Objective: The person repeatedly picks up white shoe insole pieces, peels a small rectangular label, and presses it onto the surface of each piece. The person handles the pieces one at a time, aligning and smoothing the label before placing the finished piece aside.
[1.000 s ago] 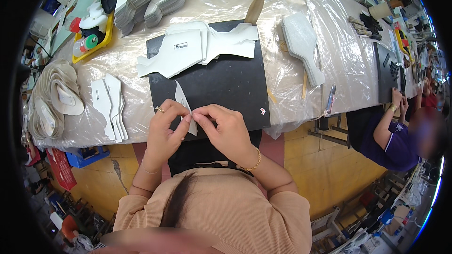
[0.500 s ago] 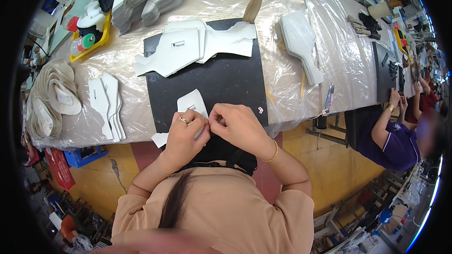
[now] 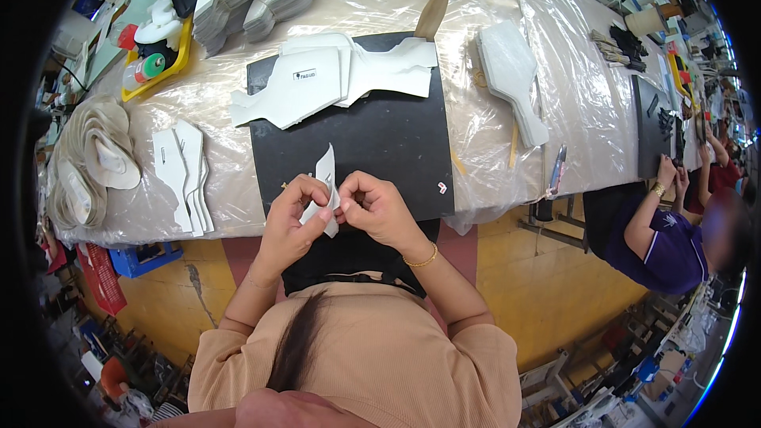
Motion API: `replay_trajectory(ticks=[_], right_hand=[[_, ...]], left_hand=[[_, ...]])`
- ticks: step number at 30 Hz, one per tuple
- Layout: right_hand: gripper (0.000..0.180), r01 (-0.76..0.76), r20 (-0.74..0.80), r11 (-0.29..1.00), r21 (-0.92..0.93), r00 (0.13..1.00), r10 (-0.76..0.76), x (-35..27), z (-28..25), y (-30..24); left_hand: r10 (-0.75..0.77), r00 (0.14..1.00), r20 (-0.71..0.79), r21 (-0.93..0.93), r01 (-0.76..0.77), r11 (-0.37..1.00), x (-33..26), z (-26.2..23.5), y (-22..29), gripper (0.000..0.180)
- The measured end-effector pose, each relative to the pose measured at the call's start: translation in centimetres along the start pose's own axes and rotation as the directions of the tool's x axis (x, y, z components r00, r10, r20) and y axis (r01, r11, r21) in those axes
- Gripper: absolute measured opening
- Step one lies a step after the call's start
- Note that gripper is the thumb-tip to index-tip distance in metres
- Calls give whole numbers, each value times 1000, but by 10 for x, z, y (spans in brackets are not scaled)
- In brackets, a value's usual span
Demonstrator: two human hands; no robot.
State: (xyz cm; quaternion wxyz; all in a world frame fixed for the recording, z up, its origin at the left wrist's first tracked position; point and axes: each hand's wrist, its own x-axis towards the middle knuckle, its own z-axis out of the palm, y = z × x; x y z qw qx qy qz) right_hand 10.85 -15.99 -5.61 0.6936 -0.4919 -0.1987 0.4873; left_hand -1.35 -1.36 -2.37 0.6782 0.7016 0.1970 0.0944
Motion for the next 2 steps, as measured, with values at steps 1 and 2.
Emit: replay_trajectory(ticks=[1,2], right_hand=[[7,27,21,998,-55,999,-26,0,0,0],[7,19,15,998,-58,1000,-18,0,0,0]], left_hand=[[-28,1000,8,-10,28,1000,0,-2,-1,11],[-75,996,49,21,74,997,1,-5,-3,17]])
